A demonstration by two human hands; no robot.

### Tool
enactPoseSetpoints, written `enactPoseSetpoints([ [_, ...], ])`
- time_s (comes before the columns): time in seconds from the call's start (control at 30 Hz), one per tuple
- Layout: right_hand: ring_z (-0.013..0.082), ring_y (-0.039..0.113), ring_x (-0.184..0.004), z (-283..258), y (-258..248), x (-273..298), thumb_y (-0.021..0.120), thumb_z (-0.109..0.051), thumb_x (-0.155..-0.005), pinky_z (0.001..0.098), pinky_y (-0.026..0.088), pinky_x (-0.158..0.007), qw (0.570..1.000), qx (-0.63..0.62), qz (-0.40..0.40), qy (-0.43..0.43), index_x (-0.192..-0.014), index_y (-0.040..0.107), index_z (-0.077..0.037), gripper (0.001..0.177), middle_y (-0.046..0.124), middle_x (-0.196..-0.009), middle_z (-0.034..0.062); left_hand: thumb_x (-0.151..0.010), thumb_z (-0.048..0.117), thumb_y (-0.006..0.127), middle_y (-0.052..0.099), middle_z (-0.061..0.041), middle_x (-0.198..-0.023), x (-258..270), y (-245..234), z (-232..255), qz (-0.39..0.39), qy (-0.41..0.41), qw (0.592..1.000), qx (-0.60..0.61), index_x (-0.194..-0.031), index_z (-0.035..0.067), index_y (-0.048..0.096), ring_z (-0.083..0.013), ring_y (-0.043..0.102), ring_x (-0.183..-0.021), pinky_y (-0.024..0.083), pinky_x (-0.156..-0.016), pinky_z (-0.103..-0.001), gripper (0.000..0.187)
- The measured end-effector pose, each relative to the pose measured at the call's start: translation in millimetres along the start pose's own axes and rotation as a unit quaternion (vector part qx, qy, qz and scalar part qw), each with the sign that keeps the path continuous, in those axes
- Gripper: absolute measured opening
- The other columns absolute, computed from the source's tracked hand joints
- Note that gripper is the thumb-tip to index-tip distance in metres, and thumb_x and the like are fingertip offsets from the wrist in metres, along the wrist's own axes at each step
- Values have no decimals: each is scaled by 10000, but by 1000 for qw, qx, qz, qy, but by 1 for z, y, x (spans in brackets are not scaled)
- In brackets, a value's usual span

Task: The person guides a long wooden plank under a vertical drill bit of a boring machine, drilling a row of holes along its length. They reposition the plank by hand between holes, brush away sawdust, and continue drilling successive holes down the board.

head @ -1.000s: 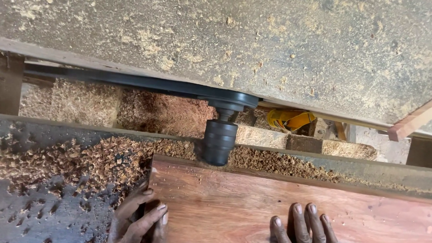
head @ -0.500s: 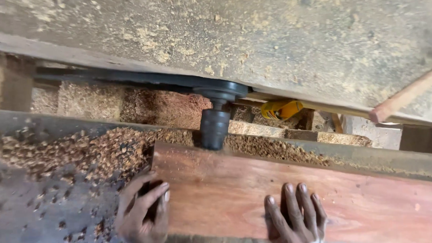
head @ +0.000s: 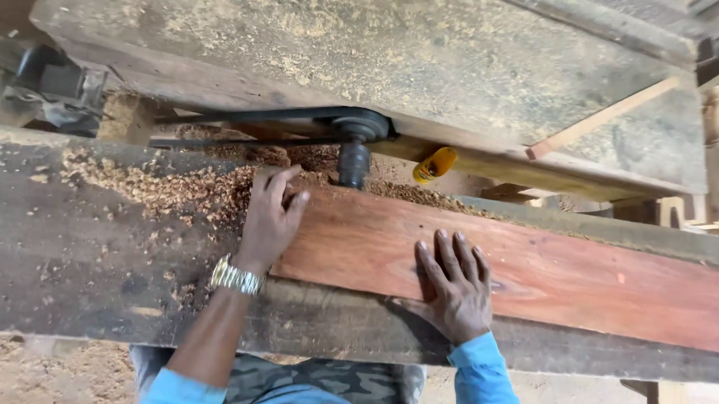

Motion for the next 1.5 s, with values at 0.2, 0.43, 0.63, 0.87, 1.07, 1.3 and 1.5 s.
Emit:
enactPoseSetpoints([
  [0.2,381,395,-1461,8,14,21,733,-684,-767,535,273,-1180,997,63,-50,20,-1528,473,-204,936,459,-1581,139,-1050,316,544,724,-143,-1116,-12,25,-27,-35,-39,998,-18,-1234,110,688,-325,702,-937,577,-857,-459,312],
  [0.43,372,354,-1471,0,9,28,777,-728,-644,538,248,-1189,996,46,-59,53,-1526,456,-226,1065,418,-1594,116,-1007,264,615,672,-198,-1213,-8,27,-34,46,51,998,5,-1174,47,681,-358,645,-1108,532,-956,-487,281],
  [0.63,347,329,-1492,2,11,37,808,-679,-615,517,238,-1194,993,46,-88,66,-1538,451,-267,1072,399,-1623,89,-998,340,613,608,-178,-1322,8,26,-23,-5,-25,999,36,-1237,97,641,-348,630,-1187,500,-1021,-495,343],
  [0.87,334,338,-1494,-14,2,60,828,-673,-602,531,247,-1193,994,35,-93,52,-1512,479,-268,1056,411,-1605,78,-1019,334,602,560,-155,-1350,54,12,-16,9,-25,1000,16,-1246,111,623,-339,596,-1228,486,-1032,-510,318],
  [1.07,329,346,-1501,-15,0,78,826,-641,-625,520,254,-1200,995,28,-82,40,-1519,491,-275,1022,418,-1621,70,-1025,309,575,535,-130,-1349,77,8,-8,-9,-27,999,28,-1217,128,614,-309,586,-1234,472,-1046,-532,267],
  [1.3,355,353,-1481,-24,-8,86,782,-694,-616,523,250,-1187,996,7,-78,35,-1491,500,-243,1025,416,-1603,99,-1040,253,536,527,-117,-1276,80,22,-27,-22,-22,999,-7,-1162,143,568,-280,569,-1196,463,-1066,-587,167],
  [1.5,357,379,-1492,-30,-8,88,703,-694,-790,508,251,-1215,999,19,-45,0,-1503,505,-200,889,442,-1597,132,-1030,258,517,523,-106,-1186,97,13,-14,-35,-49,998,-16,-1144,122,566,-280,514,-1192,344,-1044,-626,184],
])
Point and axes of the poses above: each hand's wrist, its own x-axis away from the middle knuckle, its own y-axis out of the palm, z = x × y, the point moved 5 cm from there along -x, towards the middle knuckle
